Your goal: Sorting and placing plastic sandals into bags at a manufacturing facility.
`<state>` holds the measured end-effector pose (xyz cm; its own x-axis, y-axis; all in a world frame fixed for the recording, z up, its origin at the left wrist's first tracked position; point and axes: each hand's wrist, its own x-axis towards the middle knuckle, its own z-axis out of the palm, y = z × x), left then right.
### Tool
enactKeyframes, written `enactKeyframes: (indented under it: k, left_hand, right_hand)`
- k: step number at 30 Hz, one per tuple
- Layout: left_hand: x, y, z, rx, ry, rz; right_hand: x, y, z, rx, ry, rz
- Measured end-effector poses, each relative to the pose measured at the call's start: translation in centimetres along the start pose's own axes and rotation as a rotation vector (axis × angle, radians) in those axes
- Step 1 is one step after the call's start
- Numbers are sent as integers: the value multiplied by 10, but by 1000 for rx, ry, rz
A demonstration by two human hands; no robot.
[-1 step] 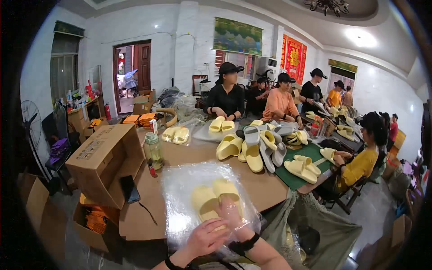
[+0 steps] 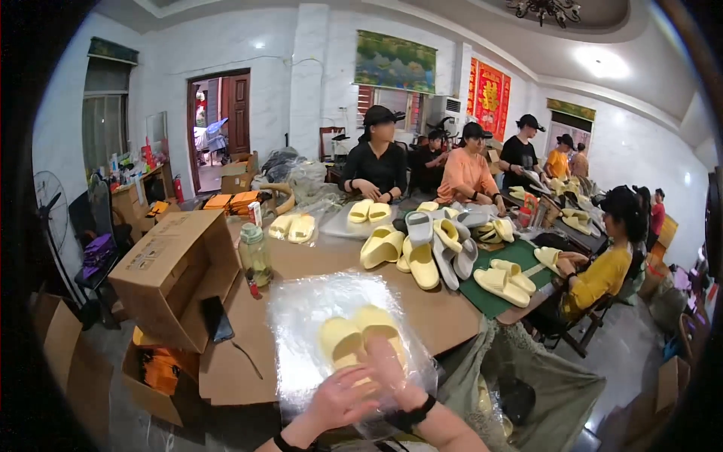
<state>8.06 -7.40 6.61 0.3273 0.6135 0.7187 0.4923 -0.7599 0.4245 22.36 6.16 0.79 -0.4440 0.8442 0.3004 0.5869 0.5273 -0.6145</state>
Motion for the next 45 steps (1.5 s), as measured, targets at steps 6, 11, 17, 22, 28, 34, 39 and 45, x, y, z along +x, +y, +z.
enactKeyframes:
  k: [6, 11, 17, 22, 28, 34, 39, 45]
  left_hand:
    - [-25, -58, -21, 231, 214, -358]
    - [-47, -105, -18, 375, 93, -571]
    - [-65, -124, 11, 440, -15, -614]
    - [-70, -131, 15, 531, -51, -585]
    - [-69, -124, 10, 566, -71, -579]
    - [-68, -127, 12, 488, -32, -625]
    - [-66, -122, 13, 490, -40, -648]
    - [-52, -108, 9, 456, -73, -678]
  right_hand:
    - [-83, -32, -55, 101, -300, -197]
    - [-98, -52, -130, 846, -680, -183]
    - [-17, -17, -89, 213, 59, 18]
    - [30, 11, -13, -230, -100, 112]
    - [40, 4, 29, -295, 86, 122]
    - [46, 22, 42, -236, 199, 84]
    - [25, 33, 19, -129, 288, 110]
    - [-52, 71, -59, -98, 312, 222]
